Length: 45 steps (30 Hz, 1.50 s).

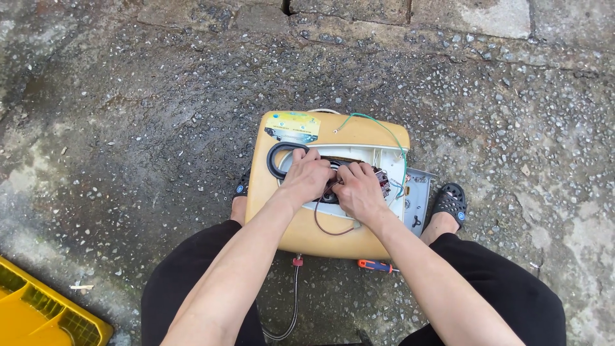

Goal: Disassembling a small water heater to extract the heating element using a screwdriver and a wrench.

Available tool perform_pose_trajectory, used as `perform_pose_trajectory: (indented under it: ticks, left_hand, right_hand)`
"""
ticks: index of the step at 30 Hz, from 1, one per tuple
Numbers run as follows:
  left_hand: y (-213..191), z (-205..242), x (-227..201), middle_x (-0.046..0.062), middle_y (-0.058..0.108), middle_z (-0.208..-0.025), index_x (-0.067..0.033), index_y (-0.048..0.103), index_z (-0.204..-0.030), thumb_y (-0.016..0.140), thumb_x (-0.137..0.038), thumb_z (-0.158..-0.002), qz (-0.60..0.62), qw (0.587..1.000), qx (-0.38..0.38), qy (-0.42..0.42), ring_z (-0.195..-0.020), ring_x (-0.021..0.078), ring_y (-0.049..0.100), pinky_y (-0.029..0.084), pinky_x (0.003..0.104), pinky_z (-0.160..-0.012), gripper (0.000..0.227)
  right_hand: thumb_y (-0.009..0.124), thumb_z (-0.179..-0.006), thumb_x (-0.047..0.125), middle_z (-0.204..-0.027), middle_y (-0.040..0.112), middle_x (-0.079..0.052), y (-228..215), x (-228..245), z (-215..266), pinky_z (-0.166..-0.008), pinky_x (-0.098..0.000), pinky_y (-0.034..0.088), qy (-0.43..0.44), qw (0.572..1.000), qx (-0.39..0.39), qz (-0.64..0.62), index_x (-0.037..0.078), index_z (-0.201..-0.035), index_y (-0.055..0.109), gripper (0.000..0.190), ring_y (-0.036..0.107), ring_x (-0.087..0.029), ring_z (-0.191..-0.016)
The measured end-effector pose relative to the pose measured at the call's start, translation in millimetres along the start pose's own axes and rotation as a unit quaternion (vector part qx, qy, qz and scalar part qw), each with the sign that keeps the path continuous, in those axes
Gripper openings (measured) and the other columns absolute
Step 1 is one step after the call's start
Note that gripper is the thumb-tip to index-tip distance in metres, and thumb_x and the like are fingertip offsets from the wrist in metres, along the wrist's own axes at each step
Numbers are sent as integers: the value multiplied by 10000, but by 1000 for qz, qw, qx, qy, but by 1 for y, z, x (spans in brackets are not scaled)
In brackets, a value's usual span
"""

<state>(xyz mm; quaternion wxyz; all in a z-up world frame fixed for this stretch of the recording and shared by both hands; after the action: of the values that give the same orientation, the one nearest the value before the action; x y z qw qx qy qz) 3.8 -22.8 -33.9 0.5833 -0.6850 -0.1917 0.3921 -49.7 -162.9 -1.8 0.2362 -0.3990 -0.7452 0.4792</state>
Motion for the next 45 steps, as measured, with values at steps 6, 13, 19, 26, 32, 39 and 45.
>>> perform_pose_trajectory:
  ticks: [6, 13, 19, 26, 32, 39, 45]
  left_hand:
    - [16, -2, -2, -10, 627, -856, -191, 690, -869, 563, -267, -914, -71, 996, 7, 49, -1007, 209, 518, 348, 443, -961, 154]
    - [4, -1, -7, 19, 607, -896, -160, 680, -935, 558, -243, -917, -106, 990, 23, 89, -990, 238, 506, 349, 447, -923, 149]
    - [3, -1, -6, -7, 597, -951, -196, 690, -955, 571, -272, -904, -98, 990, 49, 89, -1000, 226, 486, 334, 436, -921, 151]
    - [1, -1, -8, -40, 571, -934, -242, 694, -850, 514, -254, -941, -84, 993, 29, 74, -973, 202, 454, 320, 423, -904, 202]
    - [3, -1, -13, -43, 599, -887, -245, 710, -841, 536, -234, -942, -121, 986, -38, 107, -948, 204, 477, 336, 433, -890, 202]
    - [18, -11, -15, -37, 608, -784, -234, 690, -801, 570, -270, -917, -170, 969, -66, 169, -913, 230, 483, 346, 444, -870, 171]
    - [29, -22, -17, 16, 618, -820, -189, 696, -799, 615, -269, -892, -199, 957, -75, 199, -911, 271, 495, 365, 462, -837, 147]
  right_hand:
    - [592, -883, 217, -792, 483, -29, 5, -2, 2, -833, -409, 442, 2, 1000, 4, 5, 188, -628, 675, 270, 525, -242, -810]
    - [627, -836, 233, -800, 467, -24, 5, -3, 1, -850, -411, 437, 6, 1000, 7, 5, 200, -629, 661, 213, 521, -245, -826]
    - [646, -808, 249, -806, 457, -12, 7, -5, 3, -846, -412, 438, 11, 1000, 26, -1, 220, -620, 663, 191, 518, -241, -829]
    - [667, -789, 288, -837, 457, -10, 13, -6, 7, -844, -420, 433, 10, 998, 54, 10, 240, -611, 659, 185, 521, -242, -852]
    - [660, -796, 278, -871, 483, -17, 9, -11, 8, -867, -414, 446, -4, 994, 106, -4, 233, -637, 676, 167, 534, -239, -883]
    - [666, -817, 315, -895, 606, 0, -68, -37, -8, -909, -387, 519, -16, 971, 187, -149, 214, -636, 711, 213, 640, -230, -899]
    - [681, -797, 348, -722, 574, -20, -109, -51, 0, -817, -431, 552, -27, 936, 253, -242, 173, -566, 578, 308, 660, -264, -812]
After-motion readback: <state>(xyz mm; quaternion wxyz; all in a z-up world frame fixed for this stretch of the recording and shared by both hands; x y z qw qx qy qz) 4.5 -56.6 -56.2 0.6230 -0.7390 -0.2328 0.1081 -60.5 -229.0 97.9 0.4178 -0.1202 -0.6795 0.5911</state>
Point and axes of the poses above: each hand's wrist, its own z-axis away from the middle knuckle, its own y-axis out of the palm, x = y × z, the point moved 3 cm from there along -z, towards the middle knuckle
